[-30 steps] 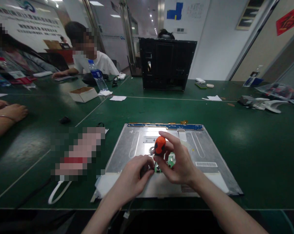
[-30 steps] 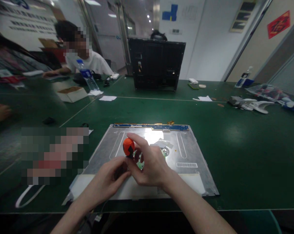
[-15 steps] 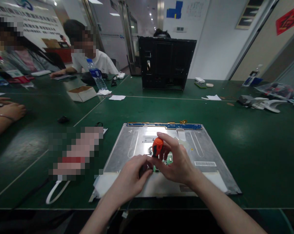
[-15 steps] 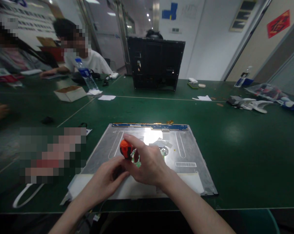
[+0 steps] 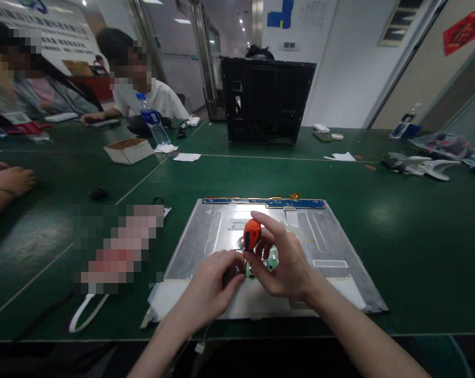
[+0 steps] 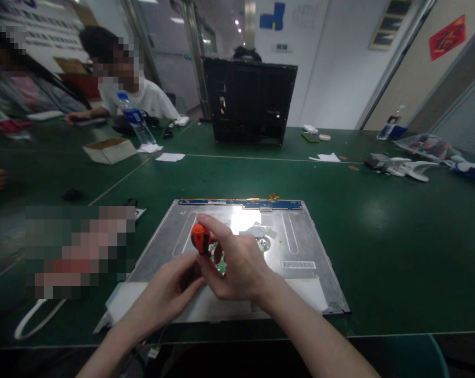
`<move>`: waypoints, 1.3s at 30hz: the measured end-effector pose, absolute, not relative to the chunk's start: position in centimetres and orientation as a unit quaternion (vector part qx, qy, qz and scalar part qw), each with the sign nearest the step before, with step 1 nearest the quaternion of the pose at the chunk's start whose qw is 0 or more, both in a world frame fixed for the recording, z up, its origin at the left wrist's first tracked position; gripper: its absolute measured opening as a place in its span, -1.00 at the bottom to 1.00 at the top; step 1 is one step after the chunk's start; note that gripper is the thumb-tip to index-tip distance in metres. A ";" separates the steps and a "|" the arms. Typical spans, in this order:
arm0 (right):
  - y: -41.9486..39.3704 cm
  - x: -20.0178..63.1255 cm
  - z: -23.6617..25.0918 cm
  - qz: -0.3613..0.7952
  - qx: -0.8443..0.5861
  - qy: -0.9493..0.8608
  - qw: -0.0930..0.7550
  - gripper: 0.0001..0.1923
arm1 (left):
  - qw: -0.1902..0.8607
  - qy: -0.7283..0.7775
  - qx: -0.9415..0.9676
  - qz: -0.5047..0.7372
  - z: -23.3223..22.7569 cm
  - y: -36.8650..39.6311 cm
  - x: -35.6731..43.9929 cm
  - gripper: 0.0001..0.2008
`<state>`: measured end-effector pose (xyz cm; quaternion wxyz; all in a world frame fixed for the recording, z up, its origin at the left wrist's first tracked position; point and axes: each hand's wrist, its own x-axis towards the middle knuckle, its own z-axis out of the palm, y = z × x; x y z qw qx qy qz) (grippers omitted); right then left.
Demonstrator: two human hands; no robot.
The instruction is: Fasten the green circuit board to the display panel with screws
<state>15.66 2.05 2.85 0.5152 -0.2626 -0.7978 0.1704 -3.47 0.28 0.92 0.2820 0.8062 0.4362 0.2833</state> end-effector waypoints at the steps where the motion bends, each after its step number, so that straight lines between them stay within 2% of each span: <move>1: 2.1 15.6 2.9 0.167 -0.263 -0.798 0.516 -0.24 | 0.282 0.435 0.806 0.284 0.9 0.3 -3.5 -0.93; 12: 2.3 15.4 2.9 0.103 -0.274 -0.798 0.527 -0.31 | 0.291 0.442 0.802 0.277 0.9 0.2 -3.5 -0.92; 22: 2.0 15.6 3.0 0.161 -0.257 -0.808 0.506 -0.22 | 0.292 0.452 0.798 0.272 1.1 0.1 -3.5 -0.92; 39: 2.1 15.5 2.8 0.118 -0.276 -0.807 0.509 -0.28 | 0.293 0.434 0.803 0.286 0.9 0.3 -3.5 -0.89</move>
